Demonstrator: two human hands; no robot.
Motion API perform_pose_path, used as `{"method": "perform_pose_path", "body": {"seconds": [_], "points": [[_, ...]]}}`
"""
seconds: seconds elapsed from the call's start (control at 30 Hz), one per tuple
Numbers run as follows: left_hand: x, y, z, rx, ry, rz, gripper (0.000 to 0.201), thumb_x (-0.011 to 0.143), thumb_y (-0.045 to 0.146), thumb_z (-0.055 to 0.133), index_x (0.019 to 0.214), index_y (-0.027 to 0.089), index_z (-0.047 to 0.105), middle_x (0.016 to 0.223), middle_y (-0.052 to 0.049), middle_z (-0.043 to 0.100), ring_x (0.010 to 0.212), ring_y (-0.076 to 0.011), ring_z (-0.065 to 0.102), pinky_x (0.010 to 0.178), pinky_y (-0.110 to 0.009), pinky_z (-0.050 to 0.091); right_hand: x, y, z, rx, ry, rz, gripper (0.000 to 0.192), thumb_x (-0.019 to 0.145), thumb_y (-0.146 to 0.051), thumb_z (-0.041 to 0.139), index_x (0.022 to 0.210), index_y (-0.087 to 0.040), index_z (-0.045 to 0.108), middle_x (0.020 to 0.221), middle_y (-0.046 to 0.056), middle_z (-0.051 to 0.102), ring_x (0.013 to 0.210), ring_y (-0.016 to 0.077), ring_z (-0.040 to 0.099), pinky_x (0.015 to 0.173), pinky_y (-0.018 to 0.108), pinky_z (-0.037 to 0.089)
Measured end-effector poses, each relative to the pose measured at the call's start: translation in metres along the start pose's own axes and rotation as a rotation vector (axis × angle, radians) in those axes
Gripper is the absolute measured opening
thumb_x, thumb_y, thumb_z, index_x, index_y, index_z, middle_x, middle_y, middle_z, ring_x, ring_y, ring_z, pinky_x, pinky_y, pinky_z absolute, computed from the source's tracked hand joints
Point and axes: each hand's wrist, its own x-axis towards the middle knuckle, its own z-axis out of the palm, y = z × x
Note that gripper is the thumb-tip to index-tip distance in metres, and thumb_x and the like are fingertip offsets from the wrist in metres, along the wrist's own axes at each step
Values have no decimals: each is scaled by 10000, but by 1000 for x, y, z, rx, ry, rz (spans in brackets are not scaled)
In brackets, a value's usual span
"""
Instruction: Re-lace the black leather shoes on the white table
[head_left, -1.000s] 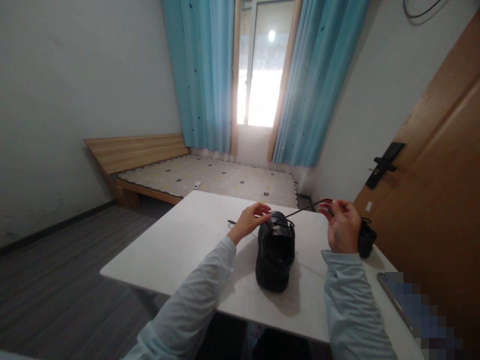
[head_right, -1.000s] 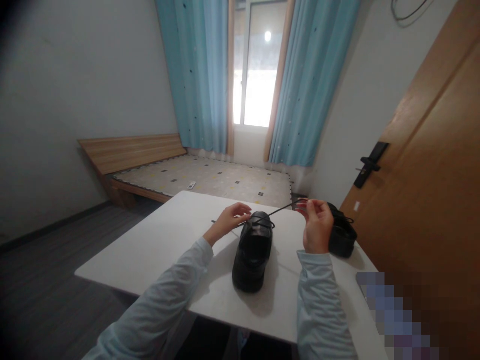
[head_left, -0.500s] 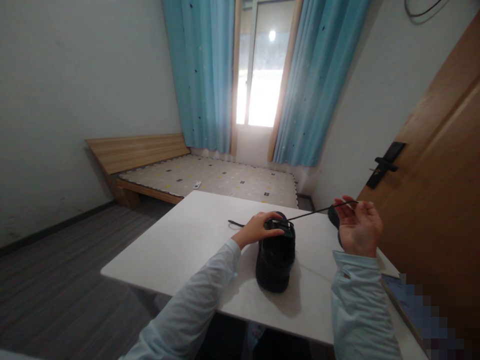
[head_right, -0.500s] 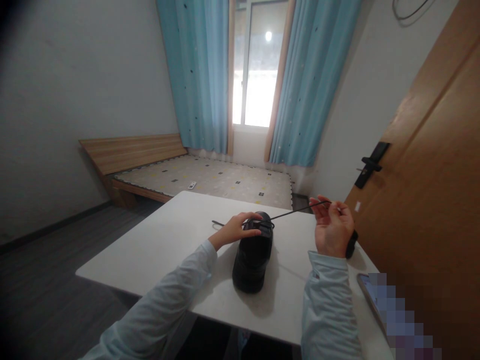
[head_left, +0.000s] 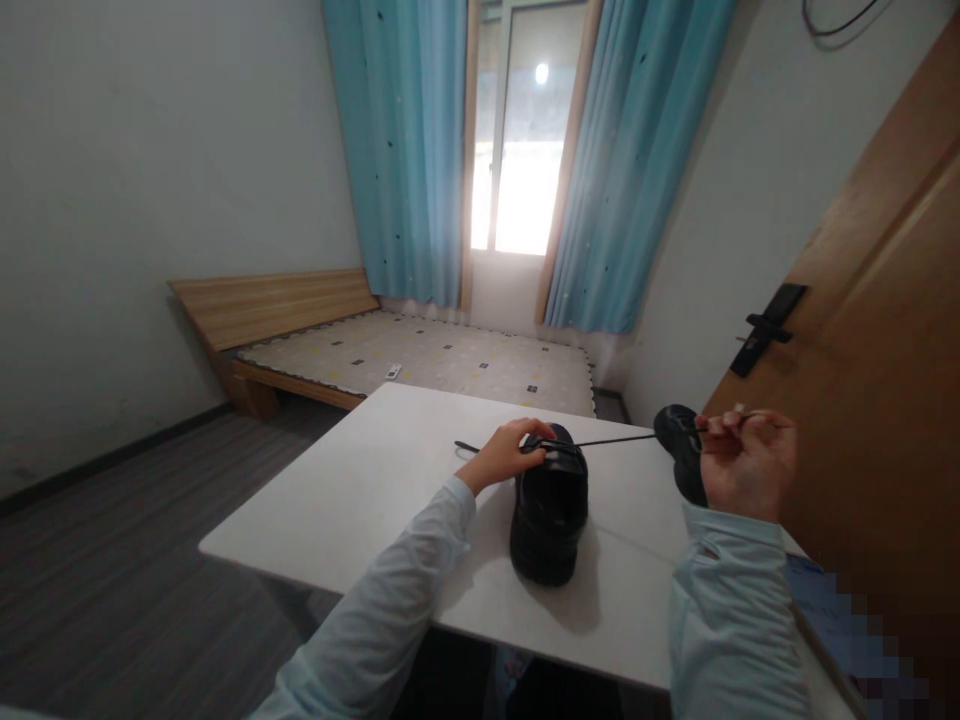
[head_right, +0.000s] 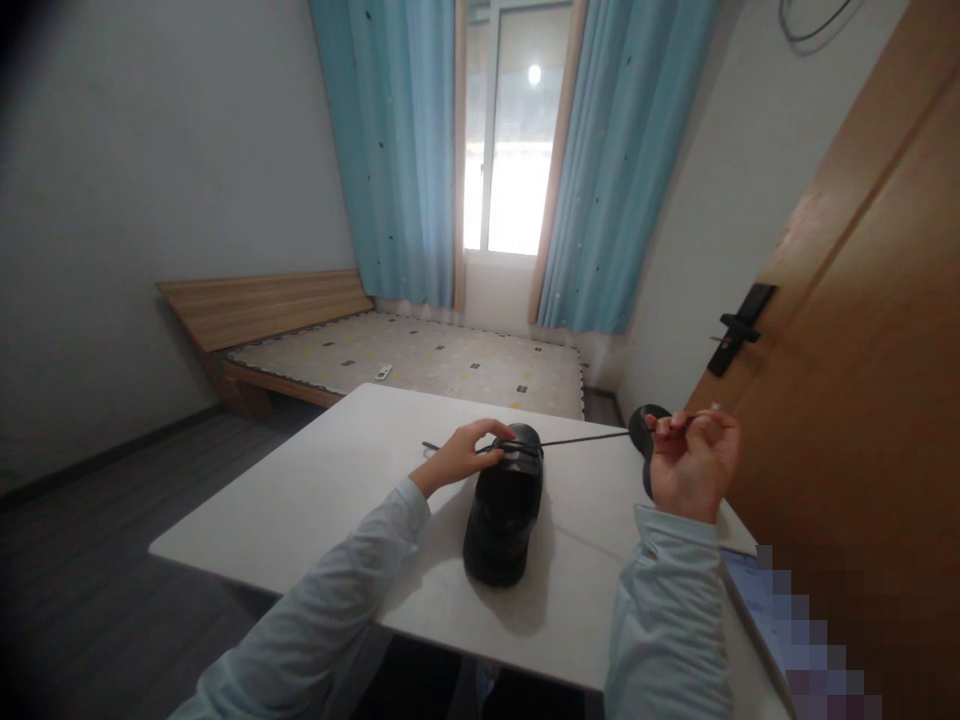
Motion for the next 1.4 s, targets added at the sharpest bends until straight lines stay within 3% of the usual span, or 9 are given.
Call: {"method": "perform_pose_path", "body": {"seconds": [0.2,0.33,0.43,0.57,0.73,0.97,1.1,1.23,1.4], "points": [[1,7,3,22,12,121,368,663,45,447,971,177,601,998,-33,627,954,-165,562,900,-305,419,1,3,-4,-23,11,-18,164,716,-137,606,801,-245,518,619,-84,542,475,77,501,561,281,516],[2,17,13,76,45,226,383,662,14,430,942,178,634,945,-36,645,920,-165,568,903,-311,415,-2,5,2,-130,18,22,141,715,-225,647,843,-231,590,577,-78,518,457,72,484,494,239,494],[3,24,17,109,8,294,409,706,32,429,1029,185,627,1003,-57,626,932,-160,560,878,-291,431,-3,8,3,-260,-10,36,154,691,-269,682,820,-195,642,575,-65,517,444,58,456,465,215,466],[5,26,17,208,-98,347,434,747,53,432,1109,219,604,1013,-61,614,916,-157,552,852,-285,435,-5,16,1,-623,-179,111,212,663,-312,705,811,-160,695,588,-25,559,446,68,463,425,206,405],[6,23,17,289,-78,306,297,772,90,466,982,186,653,832,-47,648,812,-156,554,797,-287,440,-10,25,4,-933,-452,221,301,654,-392,679,767,-114,703,553,31,608,389,77,407,353,212,290],[8,11,20,187,-77,278,327,721,-3,448,859,167,690,838,-36,687,808,-141,599,792,-267,454,-22,34,15,-896,-701,416,276,654,-393,679,669,-178,507,552,21,636,403,101,499,372,203,358],[9,6,21,133,-73,266,369,720,-31,424,838,175,707,860,-27,706,815,-127,623,816,-255,459,-27,39,17,-864,-818,490,232,654,-343,672,630,-162,529,540,11,613,415,88,500,405,205,385],[9,6,21,144,-77,262,365,721,-34,437,833,178,713,851,-22,711,816,-126,629,815,-249,462,-28,40,18,-840,-873,568,189,681,-317,628,651,-139,571,578,25,630,435,86,528,421,201,403],[9,8,21,146,-75,253,351,730,-22,444,829,177,716,842,-26,710,812,-129,627,809,-254,468,-30,39,20,-800,-873,666,248,700,-377,615,746,-177,476,524,-13,620,354,98,525,331,177,341]]}}
